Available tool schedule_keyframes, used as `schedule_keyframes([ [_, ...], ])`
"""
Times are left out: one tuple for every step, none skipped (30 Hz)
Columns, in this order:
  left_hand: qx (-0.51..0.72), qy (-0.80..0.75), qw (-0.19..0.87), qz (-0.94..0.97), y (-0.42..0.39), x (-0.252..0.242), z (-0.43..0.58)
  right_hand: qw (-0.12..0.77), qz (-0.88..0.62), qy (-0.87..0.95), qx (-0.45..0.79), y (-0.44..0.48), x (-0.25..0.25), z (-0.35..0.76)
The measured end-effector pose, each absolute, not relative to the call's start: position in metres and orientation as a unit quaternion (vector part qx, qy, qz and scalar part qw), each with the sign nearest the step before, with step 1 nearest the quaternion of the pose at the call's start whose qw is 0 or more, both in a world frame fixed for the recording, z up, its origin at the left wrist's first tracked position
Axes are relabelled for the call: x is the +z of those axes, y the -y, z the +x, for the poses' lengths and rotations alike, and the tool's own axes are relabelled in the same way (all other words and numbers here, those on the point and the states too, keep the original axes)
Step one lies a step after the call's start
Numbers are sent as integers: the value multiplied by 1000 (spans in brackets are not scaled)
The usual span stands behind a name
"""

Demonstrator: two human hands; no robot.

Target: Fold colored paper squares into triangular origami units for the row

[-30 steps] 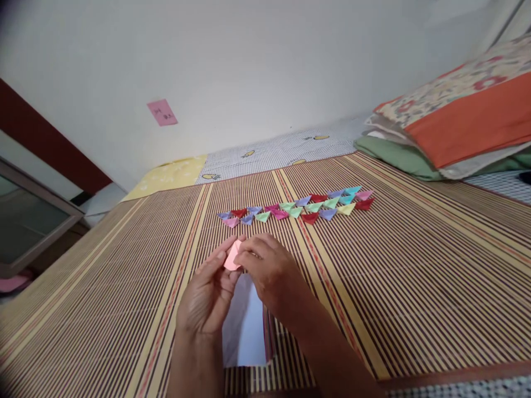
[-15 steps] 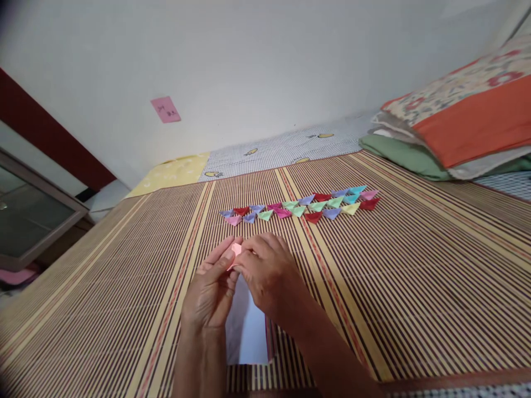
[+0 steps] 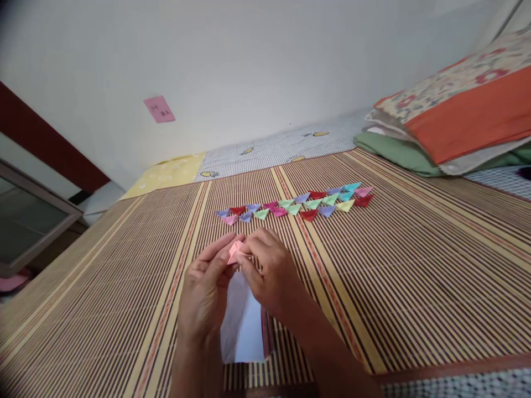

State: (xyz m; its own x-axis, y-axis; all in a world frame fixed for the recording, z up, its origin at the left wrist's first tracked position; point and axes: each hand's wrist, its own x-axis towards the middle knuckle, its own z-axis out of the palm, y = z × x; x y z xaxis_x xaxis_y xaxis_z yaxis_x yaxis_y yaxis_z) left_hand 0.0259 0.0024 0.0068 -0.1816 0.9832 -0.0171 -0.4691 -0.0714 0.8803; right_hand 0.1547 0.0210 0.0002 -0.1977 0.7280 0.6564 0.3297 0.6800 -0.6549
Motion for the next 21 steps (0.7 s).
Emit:
schedule_keyframes([
  [653, -404, 546, 335, -2, 7, 26, 527, -354, 748, 195, -21, 0, 155],
  [649, -409, 539, 348, -1, 8, 27, 527, -355, 746, 199, -21, 0, 156],
  [645, -414, 532, 359, 0, 8, 28, 527, -357, 744, 202, -21, 0, 156],
  [641, -419, 526, 370, 1, 9, 29, 527, -359, 742, 206, -21, 0, 157],
  [639, -424, 519, 379, 2, 9, 30, 526, -362, 741, 209, -21, 0, 157],
  [637, -429, 512, 386, 2, 9, 31, 526, -365, 738, 212, -22, 0, 157],
  [635, -433, 504, 393, 2, 9, 32, 528, -368, 735, 214, -22, 0, 157],
  [634, -437, 498, 399, 3, 9, 33, 529, -372, 732, 216, -22, 0, 158],
  [633, -438, 493, 405, 3, 9, 34, 532, -375, 728, 217, -22, 0, 158],
  [634, -437, 490, 410, 3, 9, 35, 535, -377, 724, 218, -22, 1, 158],
  [634, -434, 489, 413, 3, 8, 36, 537, -380, 721, 218, -22, 1, 159],
  [635, -431, 489, 415, 3, 8, 36, 539, -381, 719, 218, -22, 1, 159],
  [637, -429, 488, 415, 2, 7, 36, 540, -382, 717, 219, -22, 2, 159],
  [640, -428, 487, 412, 2, 7, 36, 542, -383, 715, 220, -22, 2, 159],
  [644, -430, 484, 408, 2, 6, 36, 545, -382, 713, 221, -22, 2, 158],
  [647, -432, 481, 404, 2, 6, 36, 548, -381, 710, 223, -22, 2, 158],
  [649, -435, 477, 402, 2, 5, 36, 552, -380, 707, 226, -22, 2, 158],
  [651, -438, 472, 401, 2, 4, 36, 556, -380, 703, 228, -22, 2, 157],
  [653, -439, 467, 404, 2, 4, 37, 561, -379, 698, 231, -22, 2, 157],
  [654, -438, 462, 408, 2, 3, 37, 566, -378, 694, 235, -22, 2, 157],
  [656, -435, 457, 413, 2, 2, 37, 570, -378, 689, 238, -22, 2, 157],
])
